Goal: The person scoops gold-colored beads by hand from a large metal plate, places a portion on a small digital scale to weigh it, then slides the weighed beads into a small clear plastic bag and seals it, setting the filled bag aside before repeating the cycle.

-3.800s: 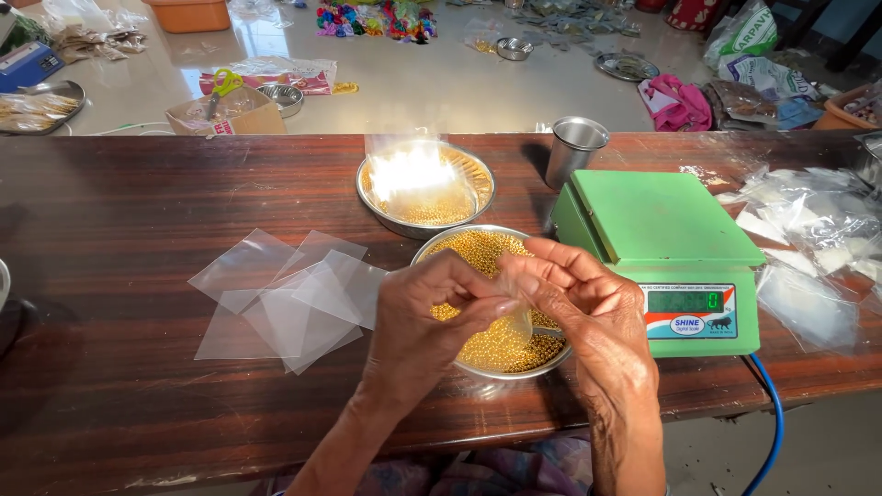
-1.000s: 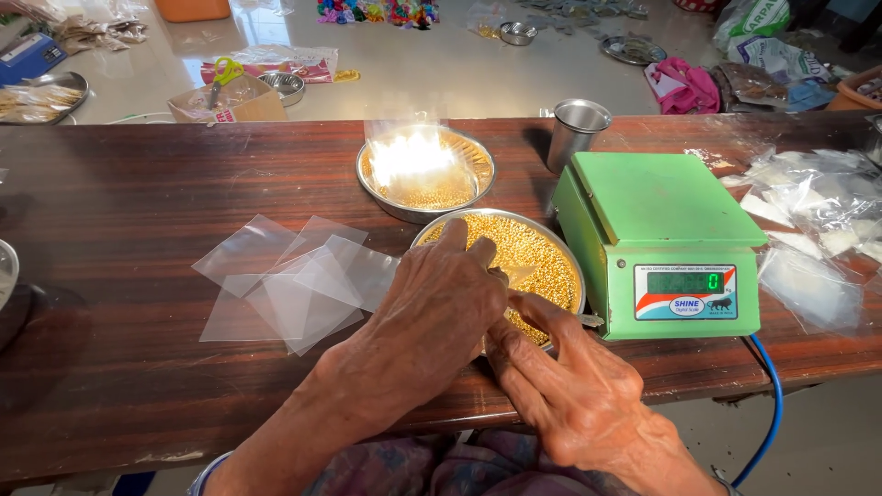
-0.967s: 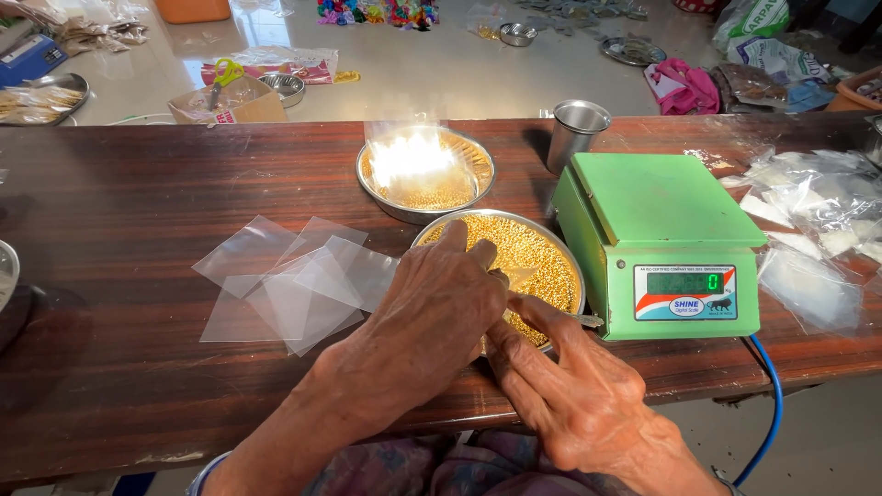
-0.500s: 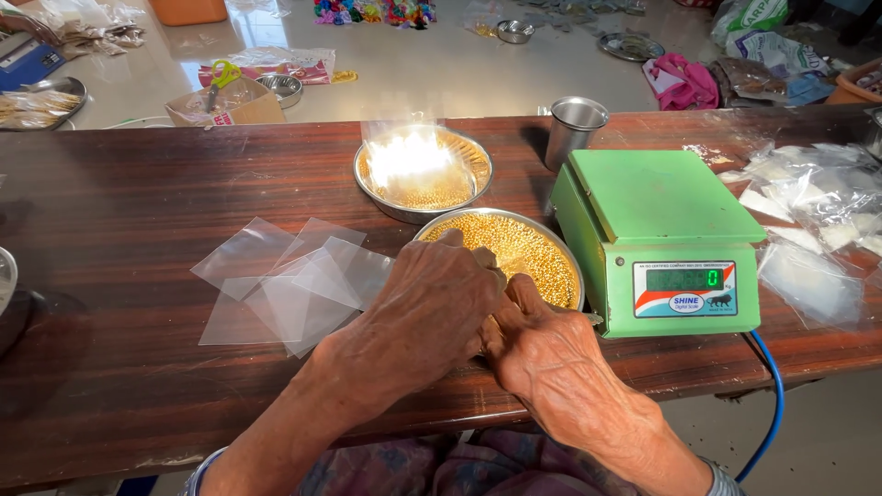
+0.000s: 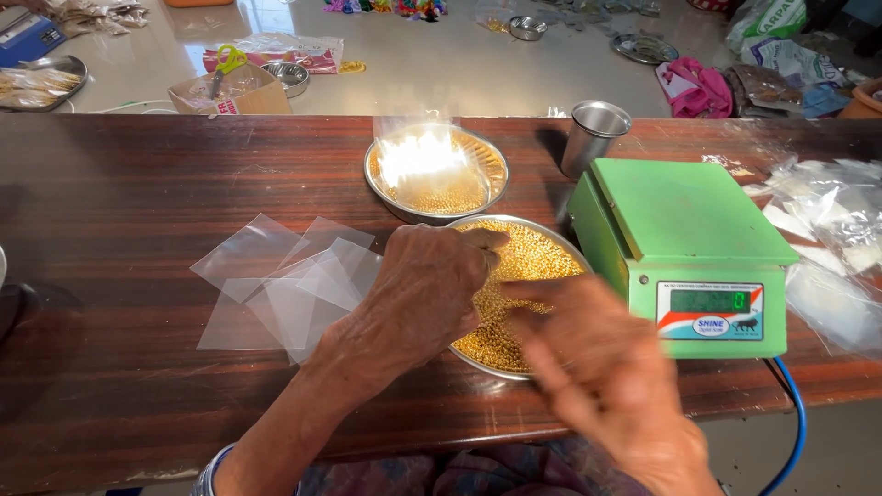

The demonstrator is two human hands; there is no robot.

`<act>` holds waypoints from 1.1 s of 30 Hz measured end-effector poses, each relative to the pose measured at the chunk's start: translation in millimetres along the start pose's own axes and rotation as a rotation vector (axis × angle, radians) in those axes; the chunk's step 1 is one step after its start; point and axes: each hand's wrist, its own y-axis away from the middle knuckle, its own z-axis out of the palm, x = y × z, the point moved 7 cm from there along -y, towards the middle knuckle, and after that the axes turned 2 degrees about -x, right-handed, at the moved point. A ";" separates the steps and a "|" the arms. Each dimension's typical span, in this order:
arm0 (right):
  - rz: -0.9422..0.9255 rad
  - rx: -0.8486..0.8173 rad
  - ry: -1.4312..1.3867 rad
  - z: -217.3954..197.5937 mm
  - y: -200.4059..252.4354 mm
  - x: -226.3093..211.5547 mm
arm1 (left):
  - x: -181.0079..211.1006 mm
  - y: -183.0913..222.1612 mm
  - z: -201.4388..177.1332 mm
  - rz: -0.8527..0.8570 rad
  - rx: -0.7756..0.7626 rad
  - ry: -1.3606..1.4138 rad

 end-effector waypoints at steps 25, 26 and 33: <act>0.611 -0.468 -0.307 114.0 -23.1 111.6 | -23.2 15.0 -45.9 -0.022 0.326 0.067; 0.792 -0.478 -0.379 114.4 -17.4 119.4 | -22.4 11.1 -41.6 0.002 0.327 0.089; 0.852 -0.371 -0.398 87.1 -12.4 139.1 | -19.6 -20.5 -3.6 -0.135 0.026 0.082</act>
